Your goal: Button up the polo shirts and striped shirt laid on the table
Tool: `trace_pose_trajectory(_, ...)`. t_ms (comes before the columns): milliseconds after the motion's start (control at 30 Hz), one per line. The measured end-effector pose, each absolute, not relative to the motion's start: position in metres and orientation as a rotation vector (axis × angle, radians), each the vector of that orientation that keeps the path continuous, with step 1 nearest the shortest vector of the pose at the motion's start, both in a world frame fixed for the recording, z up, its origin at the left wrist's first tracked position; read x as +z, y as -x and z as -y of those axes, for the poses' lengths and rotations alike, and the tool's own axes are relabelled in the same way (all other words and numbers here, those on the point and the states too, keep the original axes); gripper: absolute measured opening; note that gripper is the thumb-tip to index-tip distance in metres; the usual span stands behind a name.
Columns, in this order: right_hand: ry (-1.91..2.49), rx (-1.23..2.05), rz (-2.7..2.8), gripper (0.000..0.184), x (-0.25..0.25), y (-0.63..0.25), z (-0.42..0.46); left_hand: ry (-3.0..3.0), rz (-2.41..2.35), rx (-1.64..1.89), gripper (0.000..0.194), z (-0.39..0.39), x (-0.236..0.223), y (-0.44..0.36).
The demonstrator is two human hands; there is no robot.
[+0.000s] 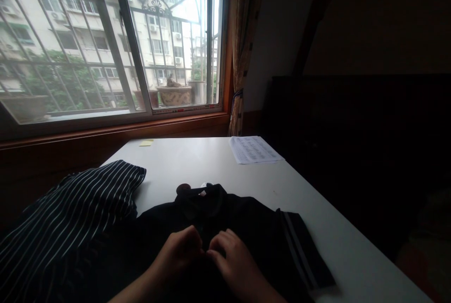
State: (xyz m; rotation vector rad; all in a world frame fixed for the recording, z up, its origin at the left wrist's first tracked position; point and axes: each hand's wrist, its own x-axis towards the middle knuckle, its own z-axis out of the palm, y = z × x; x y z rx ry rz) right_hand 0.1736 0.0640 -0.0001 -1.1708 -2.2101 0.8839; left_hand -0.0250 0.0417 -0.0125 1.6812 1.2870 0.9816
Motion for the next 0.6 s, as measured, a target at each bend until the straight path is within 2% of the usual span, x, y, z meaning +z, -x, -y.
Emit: trace_pose_trajectory(600,1.186,0.906,2.227,0.010,0.0007,-0.1749,-0.0648,-1.679,-1.260,0.999,0.008,-0.0433,-0.0199,0.0265)
